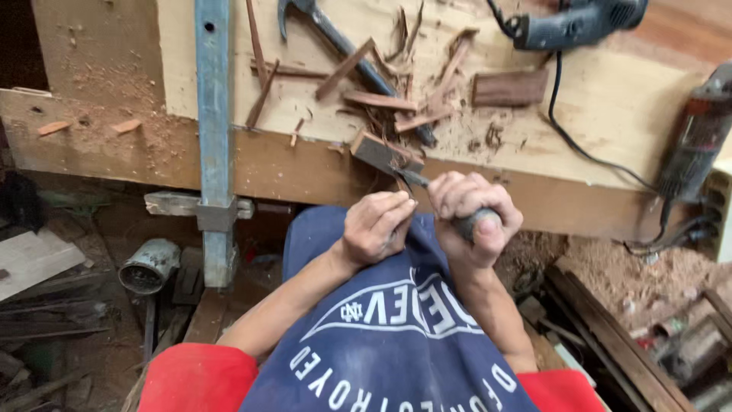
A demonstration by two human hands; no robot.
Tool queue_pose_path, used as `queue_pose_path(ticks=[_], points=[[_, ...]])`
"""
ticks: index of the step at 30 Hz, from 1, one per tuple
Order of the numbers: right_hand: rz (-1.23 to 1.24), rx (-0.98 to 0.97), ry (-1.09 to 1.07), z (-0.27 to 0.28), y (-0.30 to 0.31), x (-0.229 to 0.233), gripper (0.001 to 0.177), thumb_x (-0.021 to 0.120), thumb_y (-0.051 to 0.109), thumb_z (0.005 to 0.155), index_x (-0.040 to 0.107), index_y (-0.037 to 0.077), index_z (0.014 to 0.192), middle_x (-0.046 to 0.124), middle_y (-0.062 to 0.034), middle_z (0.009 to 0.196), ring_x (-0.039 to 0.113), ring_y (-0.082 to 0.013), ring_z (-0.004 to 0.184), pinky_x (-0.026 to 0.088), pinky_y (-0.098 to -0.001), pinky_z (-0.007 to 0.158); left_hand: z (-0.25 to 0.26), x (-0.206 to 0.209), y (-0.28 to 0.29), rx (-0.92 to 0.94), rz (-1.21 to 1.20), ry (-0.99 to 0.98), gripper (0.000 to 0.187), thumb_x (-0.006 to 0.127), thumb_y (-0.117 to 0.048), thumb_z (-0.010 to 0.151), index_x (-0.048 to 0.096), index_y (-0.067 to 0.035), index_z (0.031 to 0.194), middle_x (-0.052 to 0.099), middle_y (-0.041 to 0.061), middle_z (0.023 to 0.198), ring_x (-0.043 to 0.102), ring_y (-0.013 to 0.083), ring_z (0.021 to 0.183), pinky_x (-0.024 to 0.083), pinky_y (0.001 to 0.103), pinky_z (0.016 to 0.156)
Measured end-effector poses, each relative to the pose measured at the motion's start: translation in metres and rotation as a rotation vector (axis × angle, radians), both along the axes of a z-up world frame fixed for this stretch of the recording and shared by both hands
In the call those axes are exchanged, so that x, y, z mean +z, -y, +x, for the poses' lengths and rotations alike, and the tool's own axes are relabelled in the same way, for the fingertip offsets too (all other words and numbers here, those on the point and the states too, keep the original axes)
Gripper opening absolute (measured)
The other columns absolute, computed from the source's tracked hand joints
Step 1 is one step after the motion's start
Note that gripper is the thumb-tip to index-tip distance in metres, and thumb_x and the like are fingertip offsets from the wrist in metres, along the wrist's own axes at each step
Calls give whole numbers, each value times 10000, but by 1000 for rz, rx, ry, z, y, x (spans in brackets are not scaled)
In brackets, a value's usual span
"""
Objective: The person carves a small piece of wood using a chisel, holding it in their left hand and striking it with a hammer. They then use the hammer to drive nails into a larger wooden board clamped to the workbench.
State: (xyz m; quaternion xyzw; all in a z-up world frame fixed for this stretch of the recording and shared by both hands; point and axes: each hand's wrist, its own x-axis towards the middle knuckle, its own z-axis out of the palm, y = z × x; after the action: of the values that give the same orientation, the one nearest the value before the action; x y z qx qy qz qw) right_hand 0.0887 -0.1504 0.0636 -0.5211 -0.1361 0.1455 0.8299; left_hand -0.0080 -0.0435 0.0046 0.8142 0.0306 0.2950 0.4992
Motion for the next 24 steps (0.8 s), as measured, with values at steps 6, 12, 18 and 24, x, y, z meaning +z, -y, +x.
queue_pose_path(ticks=[6, 12, 18, 24], points=[[-75, -26, 34, -7, 7, 6, 321, 628, 300, 1049, 565, 36, 878, 584, -87, 762, 532, -168, 611, 464, -345, 606, -8, -2, -2, -12, -20, -12, 271, 836, 57, 838, 691, 12, 1063, 690, 133, 1089, 720, 285, 933, 623, 377, 823], [-36, -25, -18, -1, 3, -6, 378, 657, 373, 1040, 576, 22, 926, 598, -97, 773, 552, -199, 663, 483, -361, 646, -3, -5, 0, -26, -22, -13, 261, 815, 54, 830, 706, 19, 1064, 689, 137, 1082, 721, 296, 939, 622, 374, 823], [-75, -20, 81, -18, 4, 3, 386, 642, 365, 1017, 578, 16, 865, 604, -99, 744, 562, -192, 650, 499, -380, 645, -8, -4, 0, -5, -33, -25, 260, 814, 56, 832, 703, 12, 1063, 686, 141, 1082, 720, 301, 936, 622, 383, 821], [-41, -60, 55, 1, 2, -17, 401, 644, 355, 1015, 560, -4, 858, 612, -107, 764, 567, -213, 680, 516, -388, 657, 0, -5, -1, -5, -15, -26, 263, 824, 54, 828, 707, 14, 1060, 686, 143, 1084, 721, 302, 937, 623, 381, 828]])
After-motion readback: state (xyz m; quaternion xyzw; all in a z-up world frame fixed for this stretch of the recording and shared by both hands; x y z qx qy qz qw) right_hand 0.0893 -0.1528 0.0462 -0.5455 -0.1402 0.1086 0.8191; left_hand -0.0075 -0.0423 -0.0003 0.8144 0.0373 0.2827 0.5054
